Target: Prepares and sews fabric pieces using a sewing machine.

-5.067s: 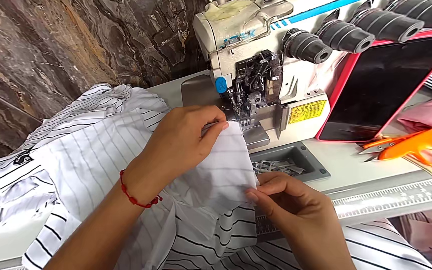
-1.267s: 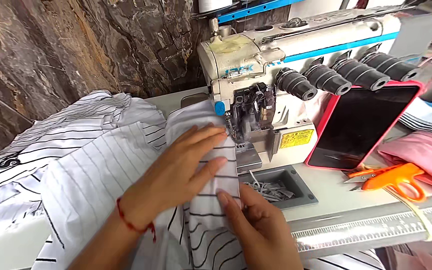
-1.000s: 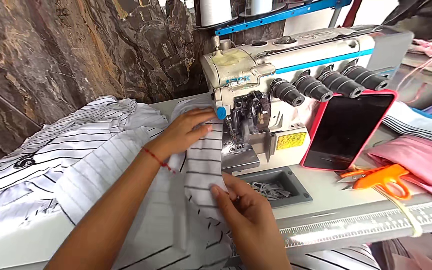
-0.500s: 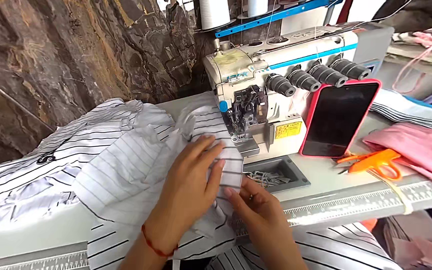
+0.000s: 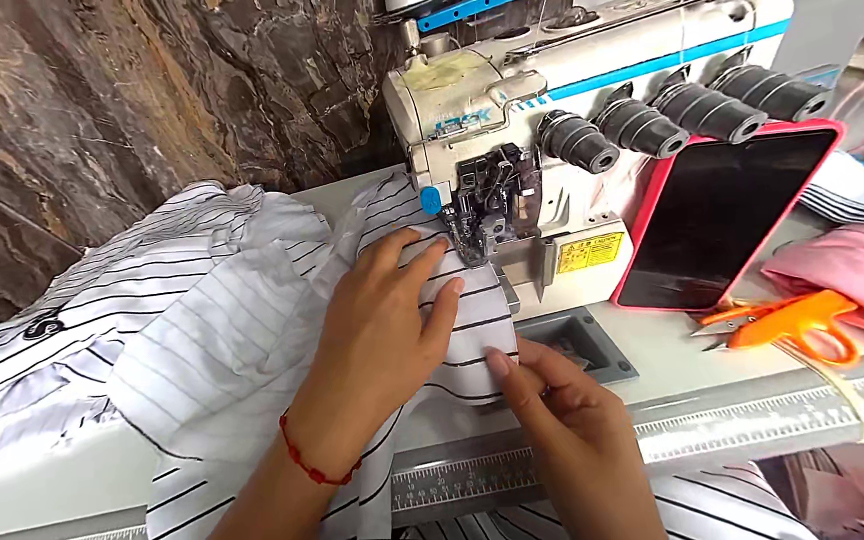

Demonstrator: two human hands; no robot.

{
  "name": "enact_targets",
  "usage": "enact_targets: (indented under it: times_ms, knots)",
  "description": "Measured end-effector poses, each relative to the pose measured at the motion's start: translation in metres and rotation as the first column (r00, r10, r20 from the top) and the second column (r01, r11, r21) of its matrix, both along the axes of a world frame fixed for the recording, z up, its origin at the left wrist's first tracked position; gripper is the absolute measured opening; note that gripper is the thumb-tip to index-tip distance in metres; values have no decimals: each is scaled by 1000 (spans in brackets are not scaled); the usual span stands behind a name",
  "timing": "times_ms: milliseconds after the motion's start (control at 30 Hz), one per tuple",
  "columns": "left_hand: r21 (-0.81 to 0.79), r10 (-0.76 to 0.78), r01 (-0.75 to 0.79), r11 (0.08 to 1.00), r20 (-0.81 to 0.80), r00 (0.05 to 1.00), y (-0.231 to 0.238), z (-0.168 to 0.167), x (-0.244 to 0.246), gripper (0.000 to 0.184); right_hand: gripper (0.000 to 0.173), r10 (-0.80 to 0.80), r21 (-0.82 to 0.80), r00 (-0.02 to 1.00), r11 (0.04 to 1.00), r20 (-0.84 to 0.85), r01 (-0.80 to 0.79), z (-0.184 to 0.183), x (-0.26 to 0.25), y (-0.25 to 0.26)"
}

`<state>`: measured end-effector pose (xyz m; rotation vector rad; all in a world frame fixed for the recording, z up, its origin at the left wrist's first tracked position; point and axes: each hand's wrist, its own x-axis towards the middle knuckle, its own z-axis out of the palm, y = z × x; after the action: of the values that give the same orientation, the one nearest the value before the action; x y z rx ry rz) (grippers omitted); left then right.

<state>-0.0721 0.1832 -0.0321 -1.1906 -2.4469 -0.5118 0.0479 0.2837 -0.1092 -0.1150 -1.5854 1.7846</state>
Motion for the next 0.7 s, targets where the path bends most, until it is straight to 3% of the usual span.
enact_targets:
  times_ms: [67,200,267,333,433,533,633,700]
  knots:
    - [13,-18,18,1000,-12,1000,-7,1,0,48,12,29,19,999,999,19,-29,-5,4,1]
    - [256,12,31,966,-163,987,-73,14,-5,36,27,-51,319,998,947,32,39,-16,24,29]
    - [306,30,34,951,-202,979,-110,9,-12,29,17,-74,392,997,916,-37,83,-12,37,38]
    - [247,-21,74,966,-209,978,-129,-7,-17,23,14,46,414,994,910,-101,0,-1,48,30]
    - [16,-166,176,984,-271,948,-134,-30,-19,21,12,266,474,954,864,-139,-171,9,48,6]
    - [-198,-241,179,964,-350,905,-129,-49,-16,20,12,299,457,949,861,-102,-223,13,40,-13]
    - [-148,-319,283,948,-395,862,-121,-52,-26,17,22,269,451,962,866,-52,-218,14,26,-28]
    - [12,-405,424,906,-277,872,-115,-37,-32,17,43,242,485,970,847,12,-218,8,11,-36]
